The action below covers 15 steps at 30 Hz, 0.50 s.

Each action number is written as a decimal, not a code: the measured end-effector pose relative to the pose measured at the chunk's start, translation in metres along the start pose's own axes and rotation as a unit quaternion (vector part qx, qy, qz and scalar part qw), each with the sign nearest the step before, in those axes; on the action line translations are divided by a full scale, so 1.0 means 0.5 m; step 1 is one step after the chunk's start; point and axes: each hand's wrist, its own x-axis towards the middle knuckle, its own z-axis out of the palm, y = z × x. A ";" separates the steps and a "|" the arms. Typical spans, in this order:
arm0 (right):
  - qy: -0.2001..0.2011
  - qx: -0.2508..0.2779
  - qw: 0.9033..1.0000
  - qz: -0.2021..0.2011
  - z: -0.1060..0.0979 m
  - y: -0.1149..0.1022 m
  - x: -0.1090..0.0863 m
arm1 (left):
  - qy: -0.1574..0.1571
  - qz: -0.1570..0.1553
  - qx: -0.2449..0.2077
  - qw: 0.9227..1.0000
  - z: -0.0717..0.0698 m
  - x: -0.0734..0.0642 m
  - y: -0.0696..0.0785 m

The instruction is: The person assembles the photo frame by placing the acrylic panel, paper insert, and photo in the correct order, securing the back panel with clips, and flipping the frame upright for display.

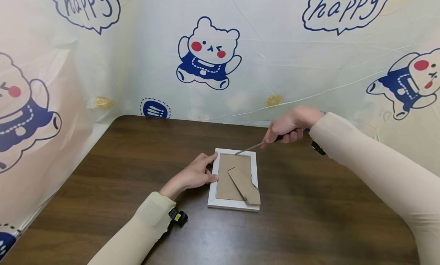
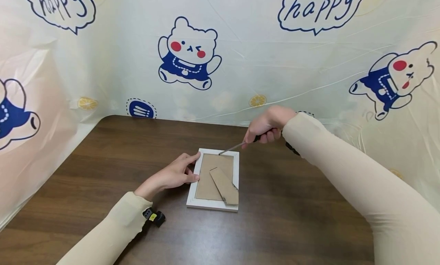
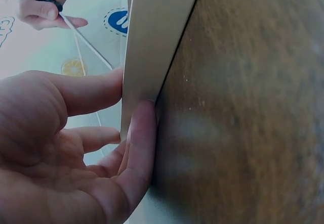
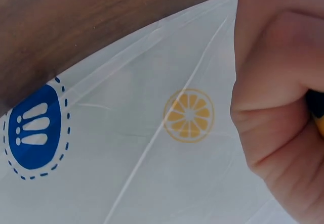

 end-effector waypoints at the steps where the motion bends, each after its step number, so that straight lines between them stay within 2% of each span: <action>1: -0.002 -0.002 1.000 0.007 -0.004 -0.005 -0.001 | 0.000 0.001 -0.002 1.000 0.000 0.000 0.000; 8: 0.006 -0.035 0.998 0.042 -0.010 -0.052 -0.011 | 0.000 -0.001 -0.006 1.000 -0.002 -0.001 0.001; 15: 0.035 -0.083 0.994 0.058 0.009 -0.082 -0.020 | -0.005 -0.003 -0.013 1.000 -0.003 0.002 -0.001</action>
